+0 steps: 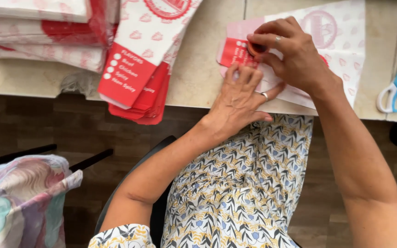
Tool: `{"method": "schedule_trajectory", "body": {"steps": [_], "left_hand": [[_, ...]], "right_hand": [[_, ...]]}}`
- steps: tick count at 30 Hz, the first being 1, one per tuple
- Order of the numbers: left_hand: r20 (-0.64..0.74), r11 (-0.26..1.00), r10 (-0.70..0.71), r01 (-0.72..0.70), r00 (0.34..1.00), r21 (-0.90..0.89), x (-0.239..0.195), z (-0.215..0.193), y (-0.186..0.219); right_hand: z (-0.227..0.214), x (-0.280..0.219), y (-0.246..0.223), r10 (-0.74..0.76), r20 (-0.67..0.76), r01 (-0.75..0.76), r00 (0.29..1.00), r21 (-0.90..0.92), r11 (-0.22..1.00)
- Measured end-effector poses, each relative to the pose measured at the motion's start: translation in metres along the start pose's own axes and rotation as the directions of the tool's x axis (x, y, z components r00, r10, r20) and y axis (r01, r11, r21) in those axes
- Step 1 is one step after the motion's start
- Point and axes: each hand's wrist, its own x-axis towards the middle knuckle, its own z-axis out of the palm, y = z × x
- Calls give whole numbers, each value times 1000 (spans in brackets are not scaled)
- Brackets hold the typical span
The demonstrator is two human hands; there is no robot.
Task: Folding printed paper sheets into shawarma bags at a workstation.
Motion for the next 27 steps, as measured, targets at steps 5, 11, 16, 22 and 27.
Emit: {"method": "schedule_trajectory", "body": {"steps": [5, 11, 16, 22, 27], "left_hand": [[-5, 999, -7, 7, 1000, 54, 2, 1, -4], [-21, 999, 17, -16, 1000, 42, -1, 1, -3], [-48, 999, 34, -32, 998, 41, 0, 3, -6], [-71, 999, 42, -44, 997, -28, 0, 0, -8], [-58, 999, 40, -39, 998, 14, 1, -1, -5]], "right_hand": [[-47, -78, 23, 146, -40, -150, 988, -118, 982], [-97, -166, 32, 388, -131, -405, 912, -136, 904], [-96, -159, 9, 348, -123, -369, 929, -369, 853], [-66, -156, -51, 376, -38, -375, 926, -211, 903], [-99, -174, -53, 462, -12, -459, 887, -137, 878]]}}
